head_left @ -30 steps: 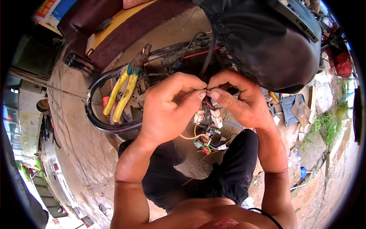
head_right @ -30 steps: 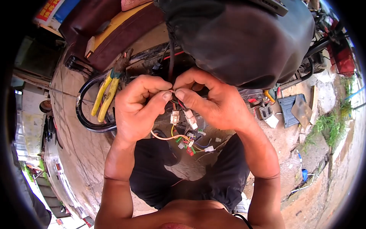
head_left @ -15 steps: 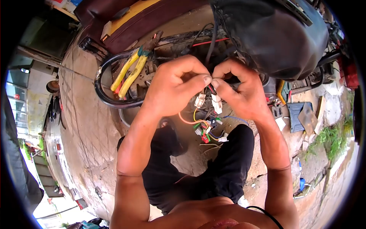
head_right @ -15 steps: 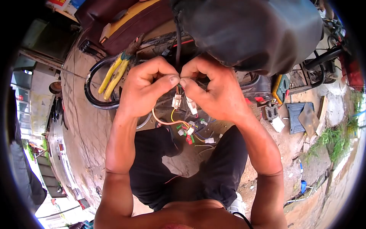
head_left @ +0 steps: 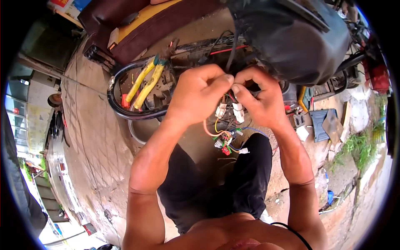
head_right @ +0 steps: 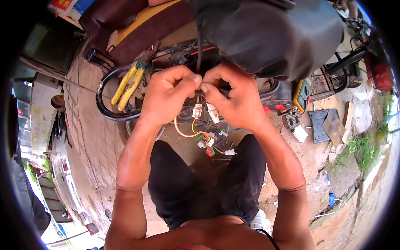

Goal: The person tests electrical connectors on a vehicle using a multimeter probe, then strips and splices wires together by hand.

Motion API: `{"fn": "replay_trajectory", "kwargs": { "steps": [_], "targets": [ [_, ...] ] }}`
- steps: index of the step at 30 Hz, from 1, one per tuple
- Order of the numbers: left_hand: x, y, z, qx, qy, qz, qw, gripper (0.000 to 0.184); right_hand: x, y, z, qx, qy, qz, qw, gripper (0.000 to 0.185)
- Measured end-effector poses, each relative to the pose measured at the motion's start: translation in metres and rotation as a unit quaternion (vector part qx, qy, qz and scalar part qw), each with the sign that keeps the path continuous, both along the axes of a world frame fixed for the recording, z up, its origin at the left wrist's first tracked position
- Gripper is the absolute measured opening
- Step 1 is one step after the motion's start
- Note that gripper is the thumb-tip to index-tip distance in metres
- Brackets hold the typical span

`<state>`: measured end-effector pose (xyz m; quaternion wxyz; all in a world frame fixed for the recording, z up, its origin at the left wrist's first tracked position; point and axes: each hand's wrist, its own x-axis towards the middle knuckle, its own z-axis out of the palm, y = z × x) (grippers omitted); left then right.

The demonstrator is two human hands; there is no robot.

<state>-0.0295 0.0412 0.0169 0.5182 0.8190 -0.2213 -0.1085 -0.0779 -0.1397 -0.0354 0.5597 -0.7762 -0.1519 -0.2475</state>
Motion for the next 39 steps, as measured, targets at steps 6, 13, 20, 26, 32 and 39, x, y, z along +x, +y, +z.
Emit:
{"fn": "replay_trajectory", "kwargs": {
  "steps": [6,13,20,26,32,39],
  "targets": [
    [0.012,0.007,0.000,-0.080,0.122,-0.039,0.989,0.035,-0.007,-0.004,0.009,0.043,0.070,0.041,0.996,0.013],
    [-0.001,0.007,-0.007,-0.104,-0.001,-0.066,0.992,0.007,-0.005,-0.002,0.006,0.053,0.059,0.022,0.997,0.014],
    [-0.001,0.011,-0.024,-0.041,-0.395,-0.044,0.917,0.011,-0.002,0.004,0.013,0.050,0.121,0.013,0.991,0.013],
    [0.006,0.010,-0.013,0.010,-0.446,-0.072,0.892,0.013,-0.003,0.000,0.022,0.063,0.206,0.016,0.976,0.014],
    [0.017,0.004,-0.005,0.053,-0.481,-0.094,0.870,0.014,0.006,-0.007,0.017,0.071,0.207,0.066,0.973,0.016],
    [0.015,0.011,0.005,0.050,-0.352,-0.119,0.927,0.006,0.005,-0.013,0.015,0.069,0.218,0.113,0.967,0.014]
  ]
}}
